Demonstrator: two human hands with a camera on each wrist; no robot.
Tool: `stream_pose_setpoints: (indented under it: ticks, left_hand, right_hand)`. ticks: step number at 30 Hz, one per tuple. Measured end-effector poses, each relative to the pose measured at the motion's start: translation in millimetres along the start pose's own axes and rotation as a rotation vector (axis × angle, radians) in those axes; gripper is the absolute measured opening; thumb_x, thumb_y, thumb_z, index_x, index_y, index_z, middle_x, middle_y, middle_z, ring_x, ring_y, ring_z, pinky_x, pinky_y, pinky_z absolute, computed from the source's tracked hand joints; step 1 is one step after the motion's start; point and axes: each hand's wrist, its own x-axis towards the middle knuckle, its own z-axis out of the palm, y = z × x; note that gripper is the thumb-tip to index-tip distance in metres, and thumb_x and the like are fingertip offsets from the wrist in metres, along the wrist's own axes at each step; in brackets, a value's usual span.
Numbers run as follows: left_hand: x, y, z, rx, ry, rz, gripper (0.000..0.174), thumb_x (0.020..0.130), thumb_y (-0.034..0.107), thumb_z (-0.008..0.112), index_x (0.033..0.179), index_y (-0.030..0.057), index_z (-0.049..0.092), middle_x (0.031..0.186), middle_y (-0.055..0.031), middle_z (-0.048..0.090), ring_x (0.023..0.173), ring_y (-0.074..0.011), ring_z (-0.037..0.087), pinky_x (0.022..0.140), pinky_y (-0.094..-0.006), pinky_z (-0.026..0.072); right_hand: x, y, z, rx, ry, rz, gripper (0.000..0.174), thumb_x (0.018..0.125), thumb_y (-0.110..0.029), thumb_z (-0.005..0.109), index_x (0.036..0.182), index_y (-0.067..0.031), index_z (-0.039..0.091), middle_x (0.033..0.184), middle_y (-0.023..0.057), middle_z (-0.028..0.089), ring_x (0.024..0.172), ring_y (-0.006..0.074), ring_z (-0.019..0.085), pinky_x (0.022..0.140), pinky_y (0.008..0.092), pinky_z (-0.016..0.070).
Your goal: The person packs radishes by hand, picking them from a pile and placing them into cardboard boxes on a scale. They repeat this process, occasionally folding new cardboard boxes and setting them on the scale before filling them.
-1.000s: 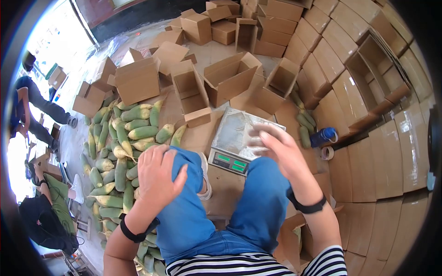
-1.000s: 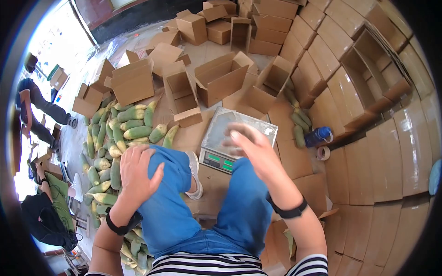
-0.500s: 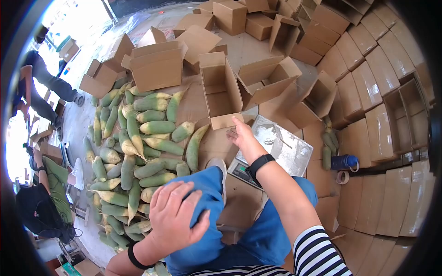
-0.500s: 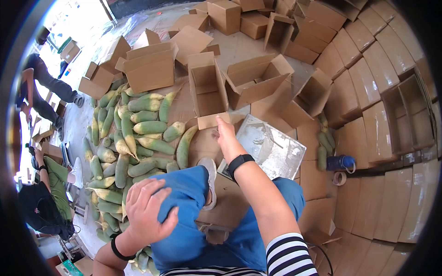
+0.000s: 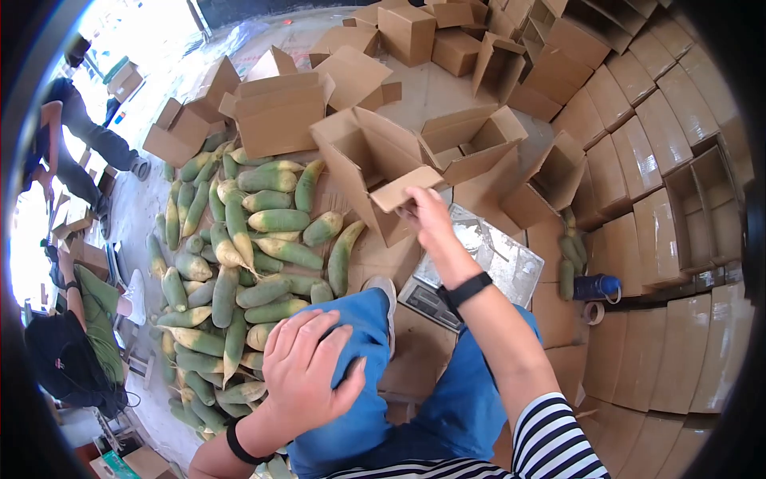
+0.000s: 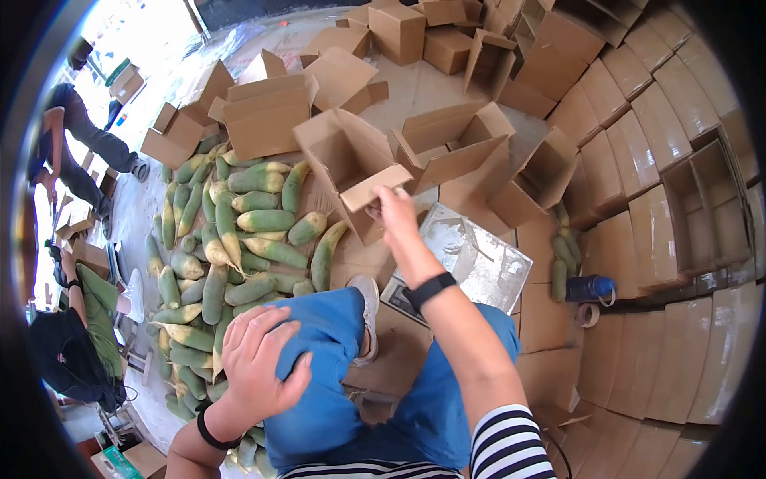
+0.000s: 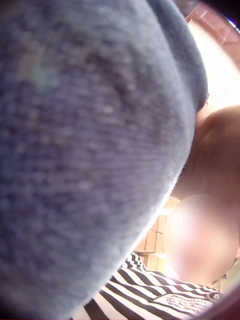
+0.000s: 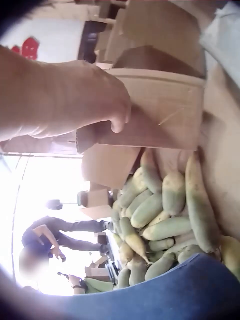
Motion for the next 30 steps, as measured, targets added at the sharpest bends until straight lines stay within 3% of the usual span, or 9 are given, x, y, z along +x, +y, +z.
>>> stream_pose_setpoints:
  ticks: [4,6,10,15,20,22,25,30]
  left_hand:
    - [-3.5,4.7,1.8,0.001,0.061,0.031,0.035,0.072,0.022,0.073,0.1,0.0034,0.064,0.108,-0.0126,0.062,0.101,-0.0317,0.06,0.088,-0.0427,0.0455]
    - [-5.1,7.4,2.9,0.005,0.084,0.045,0.035,0.072,0.022,0.072,0.1,0.0035,0.064,0.108,-0.0125,0.062,0.101,-0.0317,0.06,0.088,-0.0426,0.0456]
    - [-4.7,16.2,5.6,-0.016,0.108,0.065,0.034,0.072,0.017,0.071,0.102,0.0027,0.063,0.108,-0.0124,0.063,0.104,-0.0335,0.059,0.091,-0.0438,0.0444]
    - [-1.9,24.7,11.4,0.02,0.132,0.12,0.034,0.074,0.022,0.071,0.101,0.0043,0.064,0.107,-0.012,0.062,0.102,-0.0314,0.059,0.088,-0.0422,0.0448]
    - [0.5,32.3,15.2,0.018,0.119,0.117,0.033,0.074,0.022,0.072,0.1,0.0045,0.063,0.107,-0.0118,0.061,0.104,-0.0312,0.059,0.09,-0.0425,0.0442]
    - [1.1,34.7,15.7,0.027,0.118,0.118,0.033,0.073,0.022,0.072,0.1,0.0044,0.063,0.107,-0.0117,0.061,0.104,-0.0312,0.059,0.09,-0.0426,0.0441]
    - [2.2,36.3,16.9,0.033,0.119,0.12,0.033,0.073,0.022,0.072,0.1,0.0044,0.063,0.107,-0.0116,0.062,0.104,-0.031,0.059,0.09,-0.0427,0.044]
    - [4.6,38.7,19.3,0.041,0.109,0.115,0.033,0.073,0.021,0.072,0.101,0.0049,0.064,0.107,-0.0116,0.062,0.104,-0.0307,0.059,0.091,-0.0428,0.0441]
  right_hand:
    - [-61.1,-63.1,-48.6,-0.097,0.012,-0.031,0.021,0.088,-0.02,0.064,0.105,-0.0067,0.062,0.099,0.0044,0.064,0.088,0.0176,0.062,0.082,0.0389,0.0541]
    - [-93.2,-97.8,-79.6,-0.076,0.02,-0.098,0.02,0.089,-0.02,0.063,0.102,-0.005,0.062,0.095,0.0047,0.064,0.085,0.0161,0.064,0.078,0.033,0.0549]
    - [-154.5,-143.9,-148.8,-0.169,0.001,-0.146,0.028,0.093,-0.017,0.057,0.115,0.0001,0.06,0.107,0.0067,0.065,0.098,0.0175,0.063,0.084,0.0335,0.0539]
    - [-186.2,-133.2,-242.6,-0.252,0.115,-0.111,0.028,0.091,-0.02,0.058,0.115,-0.005,0.06,0.106,0.0037,0.064,0.097,0.0165,0.063,0.083,0.033,0.0527]
    - [-194.8,-110.5,-311.5,-0.245,0.194,-0.065,0.028,0.089,-0.018,0.057,0.113,-0.0042,0.06,0.104,0.0031,0.064,0.094,0.0157,0.061,0.083,0.0321,0.0518]
    - [-193.6,-104.4,-324.2,-0.487,0.271,-0.077,0.026,0.088,-0.017,0.057,0.11,-0.0023,0.062,0.1,0.0028,0.064,0.092,0.0137,0.06,0.081,0.0291,0.0495]
    - [-194.6,-103.5,-326.9,-0.537,0.326,-0.129,0.027,0.088,-0.018,0.058,0.107,0.0,0.064,0.097,0.0023,0.065,0.088,0.012,0.058,0.079,0.0267,0.0474]
    - [-193.6,-114.6,-324.5,-0.764,0.267,-0.178,0.026,0.091,-0.017,0.057,0.108,0.0006,0.064,0.098,0.0012,0.065,0.091,0.0104,0.057,0.081,0.0254,0.0458]
